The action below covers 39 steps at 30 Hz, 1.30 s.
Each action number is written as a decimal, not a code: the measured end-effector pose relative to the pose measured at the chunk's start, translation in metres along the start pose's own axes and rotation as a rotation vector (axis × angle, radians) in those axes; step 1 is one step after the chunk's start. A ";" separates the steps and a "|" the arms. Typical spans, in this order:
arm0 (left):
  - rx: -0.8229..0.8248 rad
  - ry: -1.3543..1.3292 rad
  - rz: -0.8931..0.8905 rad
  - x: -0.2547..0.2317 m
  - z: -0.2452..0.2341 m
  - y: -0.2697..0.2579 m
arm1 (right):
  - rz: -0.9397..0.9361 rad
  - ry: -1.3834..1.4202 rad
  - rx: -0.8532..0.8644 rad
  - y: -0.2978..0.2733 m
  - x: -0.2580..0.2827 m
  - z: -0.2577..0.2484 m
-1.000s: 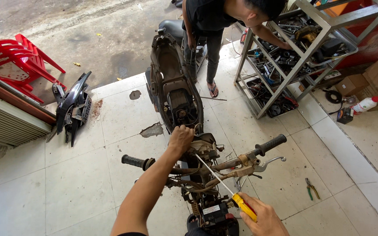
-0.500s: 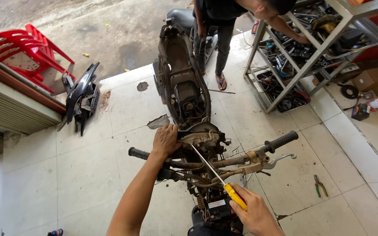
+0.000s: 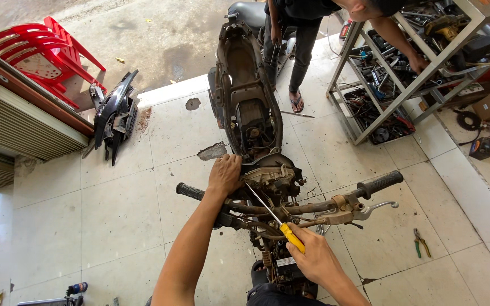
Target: The person works on a disassembled motorcycle in a workshop, using pliers to adjust components near the handlebars. They briefly check a smartphone before continuing to use a screwdriver to tighten or loosen parts on the motorcycle's front assembly.
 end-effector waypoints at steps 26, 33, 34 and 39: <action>-0.098 0.025 0.075 -0.005 -0.006 -0.002 | 0.345 0.148 0.275 0.011 0.067 -0.063; -0.077 -0.029 0.016 -0.002 0.002 0.002 | -0.114 -0.544 -0.011 0.030 0.051 -0.056; -0.054 -0.059 0.007 -0.002 0.005 0.004 | 0.118 0.108 -0.062 0.028 0.043 -0.065; -0.040 -0.096 0.001 -0.001 0.007 0.002 | 0.380 0.743 0.226 0.014 0.047 -0.071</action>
Point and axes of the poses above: each hand's wrist, its own y-axis towards the middle knuckle, its own z-axis out of the palm, x = y × z, the point moved 4 cm from there along y, towards the middle knuckle, and after that the axes turned 1 degree about -y, right-handed, at the moved point
